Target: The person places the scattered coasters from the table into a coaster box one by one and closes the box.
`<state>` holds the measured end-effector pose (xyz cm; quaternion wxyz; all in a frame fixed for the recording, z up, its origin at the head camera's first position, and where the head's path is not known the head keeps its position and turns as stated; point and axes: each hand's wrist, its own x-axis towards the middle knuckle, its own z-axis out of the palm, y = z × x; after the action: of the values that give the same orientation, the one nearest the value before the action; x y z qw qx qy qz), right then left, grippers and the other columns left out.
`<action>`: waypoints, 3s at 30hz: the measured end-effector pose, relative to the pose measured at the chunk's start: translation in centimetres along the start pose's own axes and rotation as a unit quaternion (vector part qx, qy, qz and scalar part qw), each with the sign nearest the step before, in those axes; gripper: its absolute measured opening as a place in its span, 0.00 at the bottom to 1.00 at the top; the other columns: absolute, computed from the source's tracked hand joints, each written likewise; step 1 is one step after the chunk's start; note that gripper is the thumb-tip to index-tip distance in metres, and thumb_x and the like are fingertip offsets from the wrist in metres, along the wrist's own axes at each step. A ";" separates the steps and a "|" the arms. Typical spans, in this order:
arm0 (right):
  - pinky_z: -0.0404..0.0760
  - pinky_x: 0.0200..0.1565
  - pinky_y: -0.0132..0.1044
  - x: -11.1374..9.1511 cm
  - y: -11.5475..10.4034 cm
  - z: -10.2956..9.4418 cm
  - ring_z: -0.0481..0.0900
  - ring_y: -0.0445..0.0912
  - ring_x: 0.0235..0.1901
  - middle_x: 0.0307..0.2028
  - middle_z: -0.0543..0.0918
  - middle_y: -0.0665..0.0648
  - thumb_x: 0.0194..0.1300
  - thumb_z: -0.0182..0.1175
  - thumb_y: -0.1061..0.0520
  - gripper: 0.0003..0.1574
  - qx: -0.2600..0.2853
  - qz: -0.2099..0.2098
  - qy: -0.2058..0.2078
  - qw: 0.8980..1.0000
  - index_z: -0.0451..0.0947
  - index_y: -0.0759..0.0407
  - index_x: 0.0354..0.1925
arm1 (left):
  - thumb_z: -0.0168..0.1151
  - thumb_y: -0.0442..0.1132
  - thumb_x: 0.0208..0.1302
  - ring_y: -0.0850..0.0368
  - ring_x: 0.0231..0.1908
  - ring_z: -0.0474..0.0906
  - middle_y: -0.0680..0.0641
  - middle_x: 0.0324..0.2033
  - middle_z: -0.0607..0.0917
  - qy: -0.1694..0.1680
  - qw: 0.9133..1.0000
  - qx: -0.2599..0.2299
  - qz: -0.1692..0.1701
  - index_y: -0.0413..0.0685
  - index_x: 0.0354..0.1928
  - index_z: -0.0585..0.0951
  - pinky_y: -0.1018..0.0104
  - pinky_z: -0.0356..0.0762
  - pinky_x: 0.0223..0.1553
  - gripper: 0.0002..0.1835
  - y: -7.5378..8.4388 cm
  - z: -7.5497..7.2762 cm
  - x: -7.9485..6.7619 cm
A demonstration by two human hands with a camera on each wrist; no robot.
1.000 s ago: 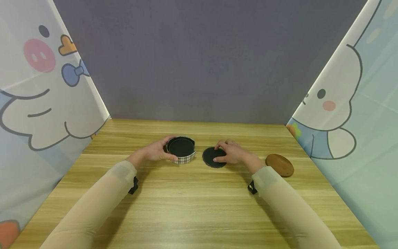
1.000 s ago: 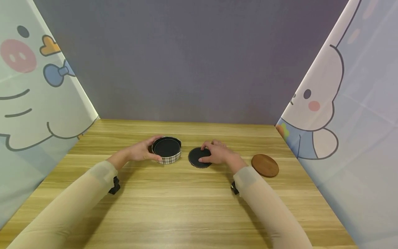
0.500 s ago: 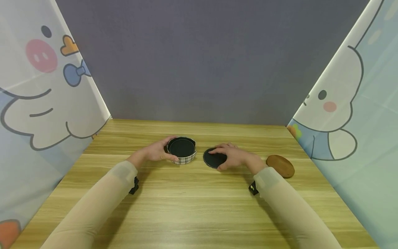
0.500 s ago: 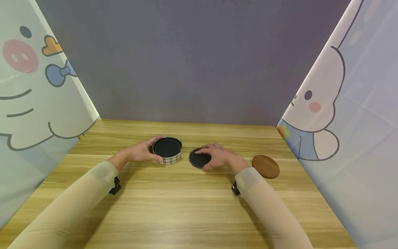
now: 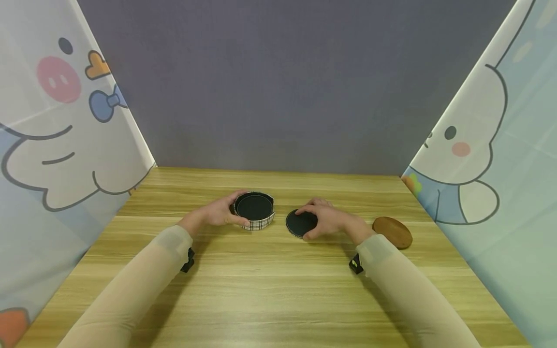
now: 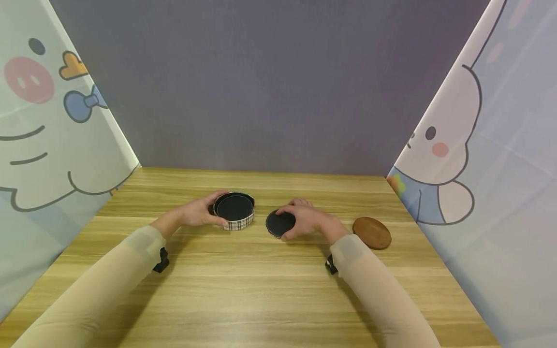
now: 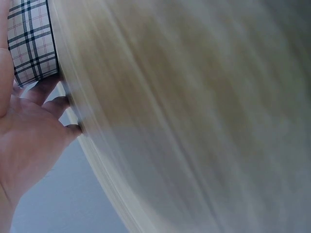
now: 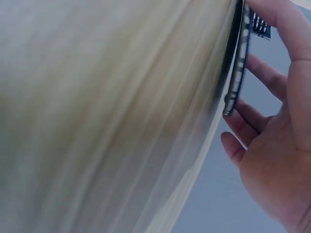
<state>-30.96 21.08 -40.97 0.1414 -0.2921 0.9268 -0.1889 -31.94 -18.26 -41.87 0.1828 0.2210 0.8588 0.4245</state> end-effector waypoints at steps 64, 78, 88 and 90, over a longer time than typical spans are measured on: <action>0.54 0.81 0.64 9.6 -8.5 2.2 0.58 0.57 0.80 0.82 0.64 0.56 0.79 0.64 0.32 0.39 -0.028 -0.064 0.061 0.996 0.73 0.38 0.80 | 0.79 0.53 0.69 0.39 0.70 0.78 0.32 0.79 0.69 -0.018 1.000 0.011 -0.004 0.53 0.90 0.47 0.45 0.77 0.68 0.61 0.0 -0.3 0.0; 0.57 0.81 0.63 9.8 -8.5 2.4 0.58 0.57 0.80 0.84 0.62 0.55 0.75 0.68 0.32 0.40 -0.010 -0.041 0.060 0.997 0.75 0.37 0.79 | 0.78 0.53 0.70 0.40 0.69 0.79 0.32 0.79 0.69 -0.016 1.000 0.018 -0.004 0.52 0.90 0.47 0.45 0.77 0.68 0.60 -0.2 -0.2 0.1; 0.58 0.81 0.63 9.9 -8.4 2.4 0.57 0.57 0.81 0.84 0.62 0.54 0.74 0.70 0.32 0.40 -0.001 -0.036 0.064 0.997 0.75 0.36 0.79 | 0.79 0.53 0.70 0.40 0.68 0.80 0.31 0.79 0.69 -0.017 1.000 0.014 -0.010 0.54 0.91 0.46 0.49 0.79 0.64 0.61 -0.1 -0.2 0.1; 0.58 0.81 0.62 9.9 -8.4 2.4 0.57 0.56 0.80 0.84 0.62 0.53 0.74 0.70 0.32 0.40 -0.002 -0.036 0.063 0.997 0.75 0.35 0.79 | 0.79 0.54 0.70 0.40 0.68 0.80 0.31 0.79 0.68 -0.017 1.000 0.013 -0.011 0.54 0.91 0.46 0.49 0.79 0.65 0.61 -0.1 -0.2 0.1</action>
<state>-33.76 8.21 -41.01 0.0751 -0.3128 0.9232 -0.2100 -32.12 -18.42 -41.89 0.1985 0.2211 0.8635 0.4075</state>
